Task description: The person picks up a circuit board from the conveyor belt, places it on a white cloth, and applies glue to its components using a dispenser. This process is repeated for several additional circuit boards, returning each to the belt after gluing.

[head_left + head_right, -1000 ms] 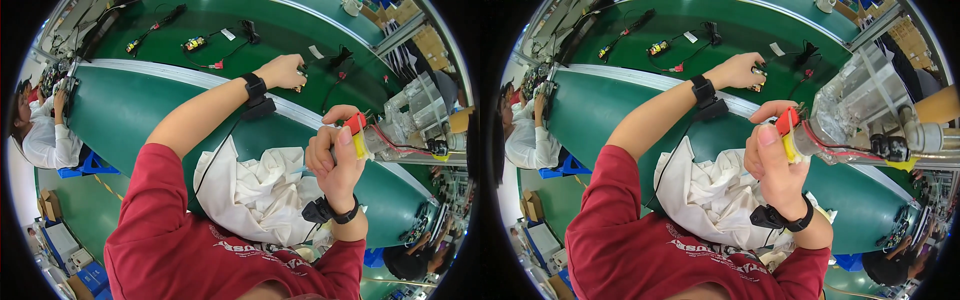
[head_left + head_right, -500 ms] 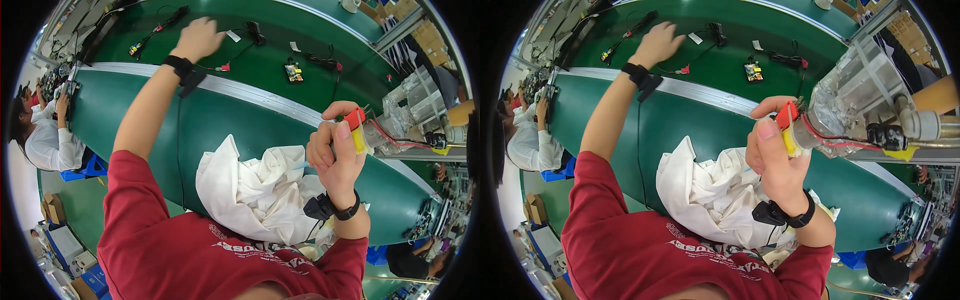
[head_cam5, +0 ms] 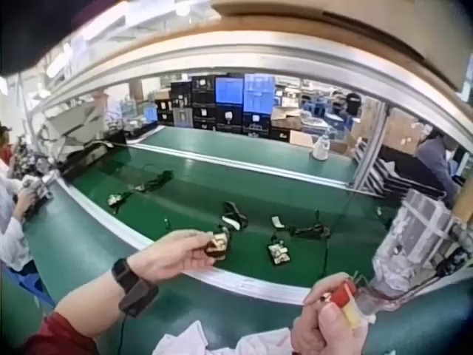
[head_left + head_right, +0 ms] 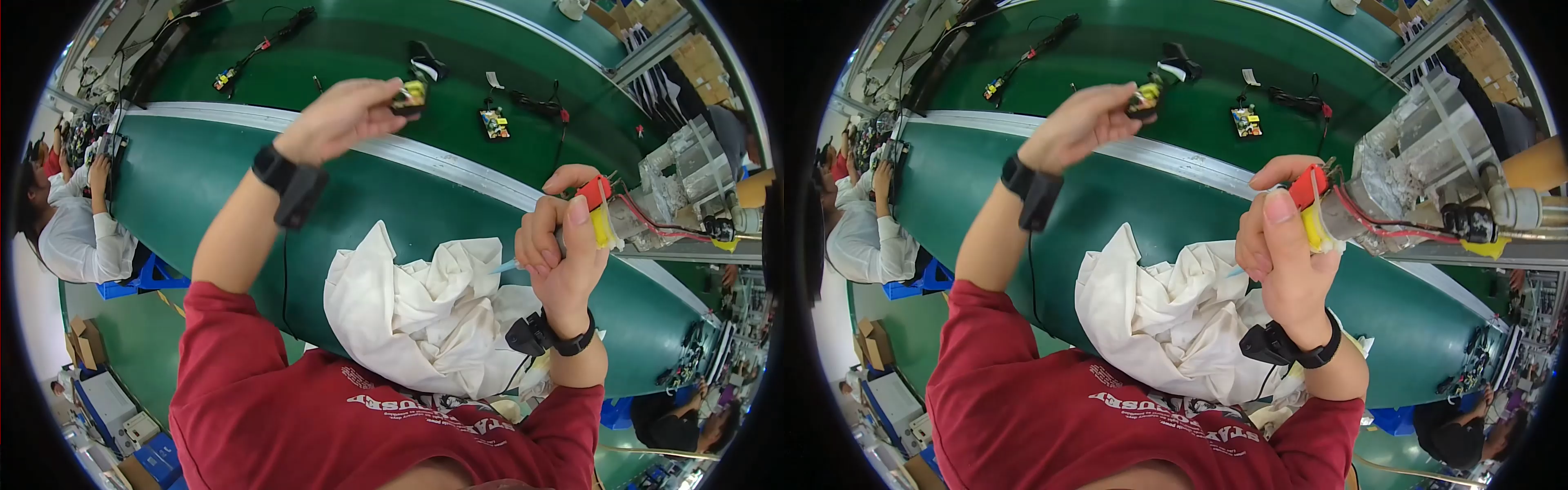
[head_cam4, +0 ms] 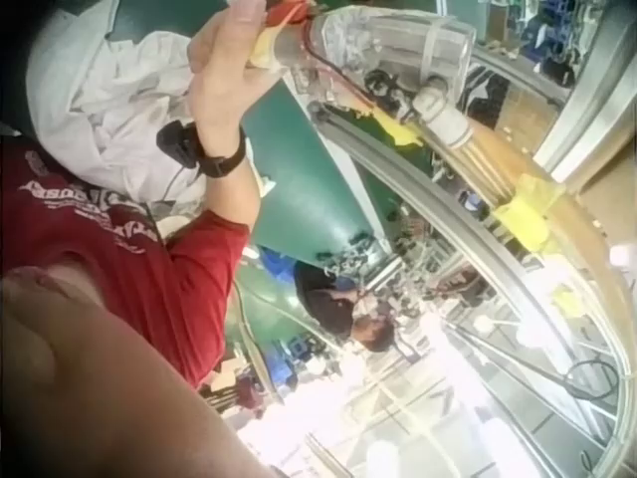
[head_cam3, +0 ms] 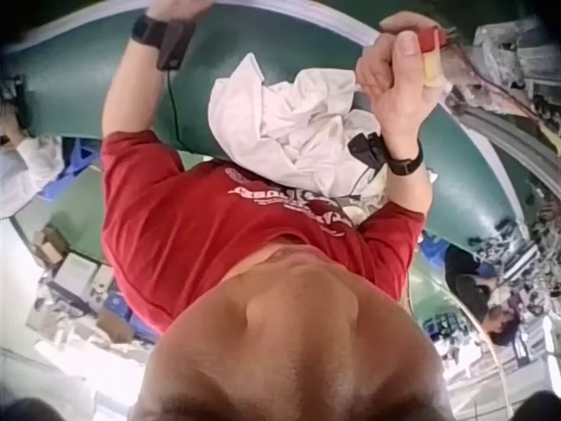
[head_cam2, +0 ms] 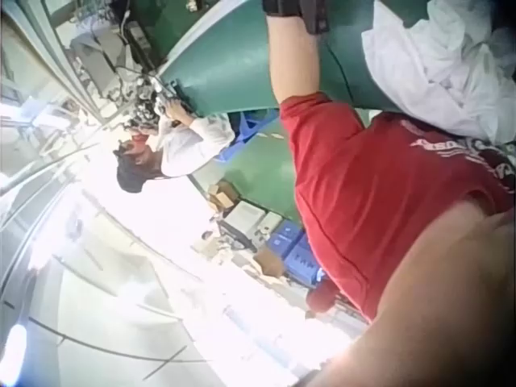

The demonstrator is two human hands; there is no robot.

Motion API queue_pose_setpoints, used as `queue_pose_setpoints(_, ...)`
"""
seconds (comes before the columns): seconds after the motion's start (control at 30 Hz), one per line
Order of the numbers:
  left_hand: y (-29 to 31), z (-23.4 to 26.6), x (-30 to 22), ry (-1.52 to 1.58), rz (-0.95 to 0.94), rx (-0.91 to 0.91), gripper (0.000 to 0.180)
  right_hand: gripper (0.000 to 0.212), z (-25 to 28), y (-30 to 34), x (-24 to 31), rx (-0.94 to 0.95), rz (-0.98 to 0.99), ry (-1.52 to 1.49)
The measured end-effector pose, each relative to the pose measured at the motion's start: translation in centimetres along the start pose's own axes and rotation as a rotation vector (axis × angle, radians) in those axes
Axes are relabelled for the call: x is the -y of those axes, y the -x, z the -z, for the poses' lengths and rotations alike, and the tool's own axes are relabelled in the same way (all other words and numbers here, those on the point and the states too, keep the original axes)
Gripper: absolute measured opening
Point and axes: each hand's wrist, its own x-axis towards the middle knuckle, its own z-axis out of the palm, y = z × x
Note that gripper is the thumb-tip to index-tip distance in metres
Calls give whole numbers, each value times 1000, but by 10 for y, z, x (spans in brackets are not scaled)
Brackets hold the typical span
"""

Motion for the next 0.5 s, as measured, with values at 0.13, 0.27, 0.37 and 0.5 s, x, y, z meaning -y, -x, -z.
queue_pose_setpoints(0.13, 18, -37, 44, 244, 124, 97, 25, 35, 4, -5, 4, -8, -5, 3)
queue_pose_setpoints(0.27, 31, -65, 76, 379, 193, 95, 24, 30, 8, -7, 11, -28, -24, -57)
queue_pose_setpoints(0.37, 44, -85, 105, 205, 146, 84, 29, 28, 9, -11, 20, -65, -40, -66)
queue_pose_setpoints(0.5, 60, -109, 103, -14, 237, 259, 33, 35, 14, -17, 23, -132, -11, 26)
